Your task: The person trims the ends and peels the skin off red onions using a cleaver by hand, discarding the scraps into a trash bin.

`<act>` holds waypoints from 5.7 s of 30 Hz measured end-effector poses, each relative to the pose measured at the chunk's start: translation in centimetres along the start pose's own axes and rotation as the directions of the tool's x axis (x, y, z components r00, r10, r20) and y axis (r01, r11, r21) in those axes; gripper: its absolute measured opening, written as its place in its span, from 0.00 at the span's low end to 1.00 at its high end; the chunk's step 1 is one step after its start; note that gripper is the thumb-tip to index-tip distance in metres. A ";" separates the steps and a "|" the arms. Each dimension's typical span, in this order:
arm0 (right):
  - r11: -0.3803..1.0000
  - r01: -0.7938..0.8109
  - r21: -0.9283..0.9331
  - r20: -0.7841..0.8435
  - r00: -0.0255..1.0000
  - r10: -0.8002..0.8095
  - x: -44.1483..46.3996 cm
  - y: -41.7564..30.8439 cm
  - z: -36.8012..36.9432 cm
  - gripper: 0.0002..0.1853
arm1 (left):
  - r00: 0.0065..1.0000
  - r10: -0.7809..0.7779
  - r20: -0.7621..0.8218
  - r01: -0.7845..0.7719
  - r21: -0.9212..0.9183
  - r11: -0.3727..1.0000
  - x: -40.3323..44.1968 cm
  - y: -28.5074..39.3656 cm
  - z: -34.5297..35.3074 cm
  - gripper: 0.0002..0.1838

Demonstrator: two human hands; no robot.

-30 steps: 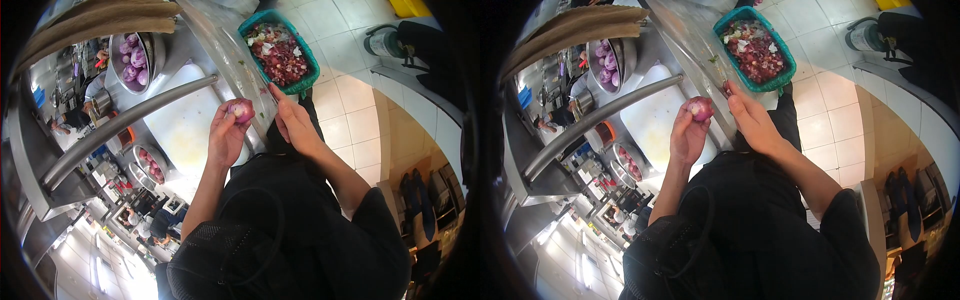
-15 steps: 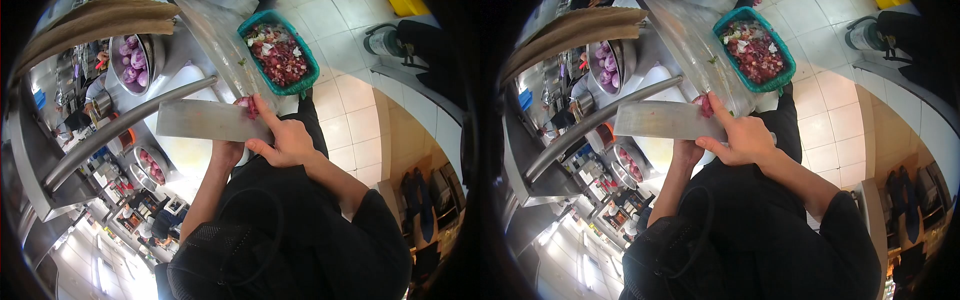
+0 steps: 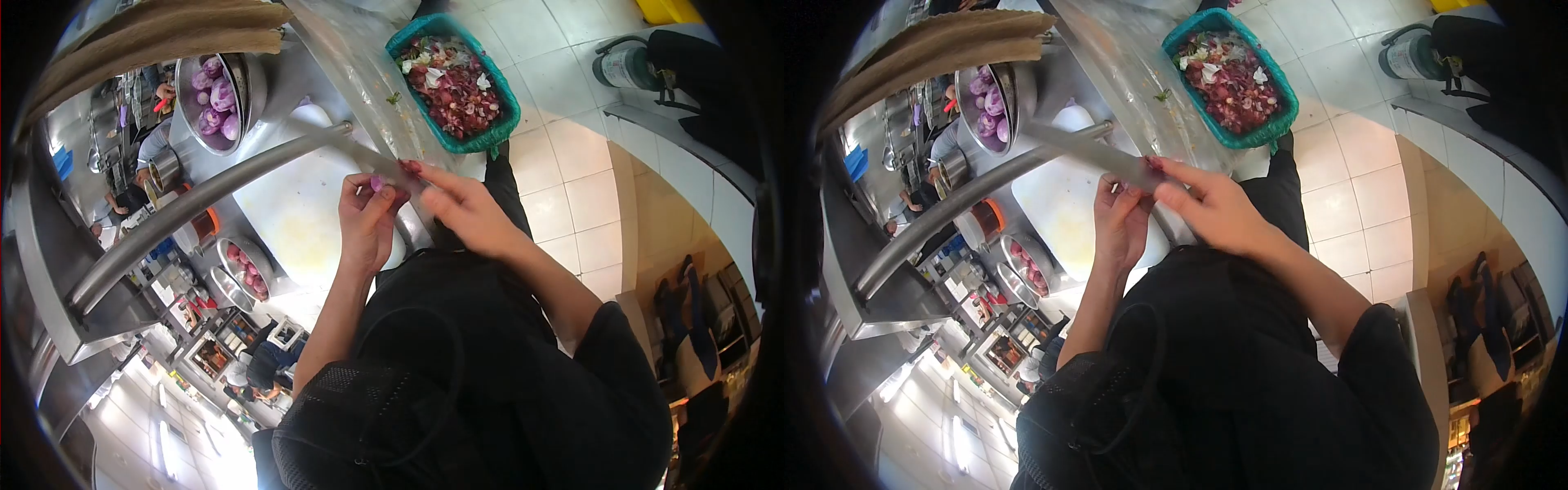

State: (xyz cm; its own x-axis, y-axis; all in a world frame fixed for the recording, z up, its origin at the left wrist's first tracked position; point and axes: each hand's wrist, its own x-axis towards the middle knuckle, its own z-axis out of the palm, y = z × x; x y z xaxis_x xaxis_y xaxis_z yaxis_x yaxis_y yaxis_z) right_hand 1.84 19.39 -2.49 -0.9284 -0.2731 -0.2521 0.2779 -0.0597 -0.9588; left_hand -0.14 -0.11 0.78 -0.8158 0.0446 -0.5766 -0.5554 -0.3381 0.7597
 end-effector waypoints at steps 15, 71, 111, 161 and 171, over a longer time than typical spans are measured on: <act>0.987 -0.026 0.156 -0.122 0.991 0.046 0.5 1.6 -0.1 0.39 | 0.980 -0.160 0.118 0.171 -0.089 0.981 0.2 0.9 0.2 0.25; 0.870 -0.189 -0.455 -0.180 0.977 0.118 -0.2 -1.4 -0.9 0.41 | 0.751 0.623 -0.216 -0.522 0.384 0.762 5.2 12.1 -10.9 0.09; 0.918 -0.337 -0.210 -0.605 0.782 0.149 6.0 13.0 -2.8 0.15 | 0.927 0.364 0.089 -0.330 0.655 0.680 -0.2 0.1 -4.0 0.15; 0.845 -0.381 -0.376 -0.413 0.885 0.216 -6.3 2.4 1.4 0.28 | 0.391 0.751 -0.533 0.150 0.841 0.519 -5.0 18.5 -43.6 0.23; 0.738 -0.430 -0.520 -0.248 0.903 0.351 1.5 15.4 -5.2 0.26 | 0.777 0.611 0.150 -0.427 0.839 0.337 -4.3 2.9 -12.0 0.31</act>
State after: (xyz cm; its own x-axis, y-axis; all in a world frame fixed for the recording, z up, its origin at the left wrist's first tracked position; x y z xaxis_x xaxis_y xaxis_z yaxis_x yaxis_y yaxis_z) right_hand 3.43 23.02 -18.28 -0.8019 -0.0290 -0.5968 0.4759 0.5728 -0.6674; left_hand 3.70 -12.56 1.84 -0.9976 -0.0312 0.0614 0.0260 0.6558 0.7545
